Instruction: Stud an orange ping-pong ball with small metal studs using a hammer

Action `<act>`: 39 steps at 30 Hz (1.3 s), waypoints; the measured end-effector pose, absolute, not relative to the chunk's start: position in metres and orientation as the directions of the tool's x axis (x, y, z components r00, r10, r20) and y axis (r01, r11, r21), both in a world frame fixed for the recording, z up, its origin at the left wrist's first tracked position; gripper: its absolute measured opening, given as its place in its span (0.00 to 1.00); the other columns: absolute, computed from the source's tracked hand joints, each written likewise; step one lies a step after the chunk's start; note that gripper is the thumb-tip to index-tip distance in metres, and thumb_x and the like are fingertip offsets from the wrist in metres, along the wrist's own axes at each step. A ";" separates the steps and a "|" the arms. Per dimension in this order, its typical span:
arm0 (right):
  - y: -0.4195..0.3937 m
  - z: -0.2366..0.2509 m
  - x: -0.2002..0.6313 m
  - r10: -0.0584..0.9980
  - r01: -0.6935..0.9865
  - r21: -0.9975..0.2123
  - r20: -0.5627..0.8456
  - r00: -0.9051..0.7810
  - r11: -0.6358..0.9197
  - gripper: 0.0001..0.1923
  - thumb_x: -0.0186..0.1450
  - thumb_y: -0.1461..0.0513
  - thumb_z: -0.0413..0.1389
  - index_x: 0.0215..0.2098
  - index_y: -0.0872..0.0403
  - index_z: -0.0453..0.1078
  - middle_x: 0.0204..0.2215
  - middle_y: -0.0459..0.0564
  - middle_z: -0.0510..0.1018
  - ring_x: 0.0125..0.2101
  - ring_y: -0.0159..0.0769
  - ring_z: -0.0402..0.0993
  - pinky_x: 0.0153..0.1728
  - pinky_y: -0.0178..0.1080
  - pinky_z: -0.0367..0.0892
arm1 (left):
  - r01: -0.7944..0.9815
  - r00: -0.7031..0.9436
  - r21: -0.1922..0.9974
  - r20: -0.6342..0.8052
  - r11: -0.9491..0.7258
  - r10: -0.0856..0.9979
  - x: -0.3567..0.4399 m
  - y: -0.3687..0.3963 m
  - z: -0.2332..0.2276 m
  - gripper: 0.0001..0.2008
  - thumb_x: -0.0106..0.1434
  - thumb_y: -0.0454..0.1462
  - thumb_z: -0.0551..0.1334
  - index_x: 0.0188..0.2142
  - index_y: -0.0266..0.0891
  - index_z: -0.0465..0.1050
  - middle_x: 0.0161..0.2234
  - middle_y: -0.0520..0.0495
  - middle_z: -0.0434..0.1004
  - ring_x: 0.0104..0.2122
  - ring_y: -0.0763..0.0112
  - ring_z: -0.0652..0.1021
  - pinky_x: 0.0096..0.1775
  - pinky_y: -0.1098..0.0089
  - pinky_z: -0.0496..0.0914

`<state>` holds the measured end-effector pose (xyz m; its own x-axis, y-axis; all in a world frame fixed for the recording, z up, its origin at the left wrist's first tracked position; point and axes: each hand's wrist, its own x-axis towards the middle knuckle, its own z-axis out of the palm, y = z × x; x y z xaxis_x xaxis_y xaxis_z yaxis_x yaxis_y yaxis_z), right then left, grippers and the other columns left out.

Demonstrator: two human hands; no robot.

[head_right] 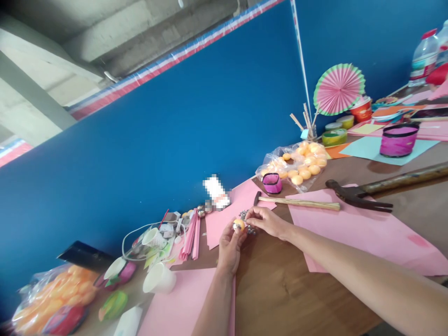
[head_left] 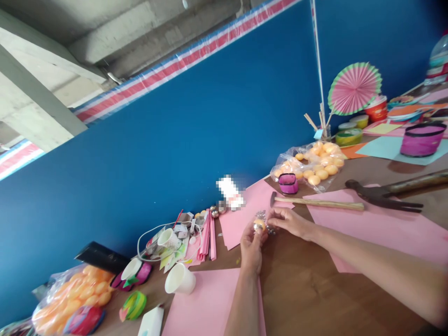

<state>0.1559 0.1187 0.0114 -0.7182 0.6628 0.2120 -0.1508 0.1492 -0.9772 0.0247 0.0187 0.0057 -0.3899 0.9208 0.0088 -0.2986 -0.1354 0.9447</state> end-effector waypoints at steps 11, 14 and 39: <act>0.113 0.019 0.159 0.618 -0.194 -0.981 0.169 -0.768 0.027 0.16 0.55 0.52 0.58 0.30 0.57 0.67 0.27 0.46 0.71 0.29 0.31 0.66 0.34 0.37 0.62 | -0.211 -0.410 0.965 0.059 -0.157 0.910 0.025 0.020 0.002 0.24 0.52 0.39 0.65 0.49 0.40 0.67 0.43 0.44 0.74 0.41 0.65 0.75 0.44 0.65 0.69; 0.110 0.023 0.160 0.619 -0.170 -0.985 0.148 -0.771 0.023 0.16 0.54 0.51 0.58 0.29 0.57 0.68 0.28 0.47 0.72 0.29 0.32 0.66 0.35 0.38 0.62 | -0.191 -0.398 0.973 0.046 -0.132 0.916 0.025 0.020 0.002 0.24 0.52 0.40 0.65 0.49 0.40 0.67 0.45 0.43 0.73 0.42 0.64 0.74 0.44 0.63 0.69; 0.114 0.019 0.160 0.591 -0.122 -0.987 0.160 -0.791 0.104 0.19 0.55 0.49 0.56 0.29 0.57 0.70 0.32 0.51 0.75 0.35 0.37 0.69 0.40 0.41 0.62 | -0.102 -0.372 0.987 0.081 -0.128 0.925 0.024 0.020 0.001 0.26 0.53 0.38 0.64 0.51 0.40 0.65 0.44 0.44 0.74 0.39 0.67 0.75 0.43 0.64 0.69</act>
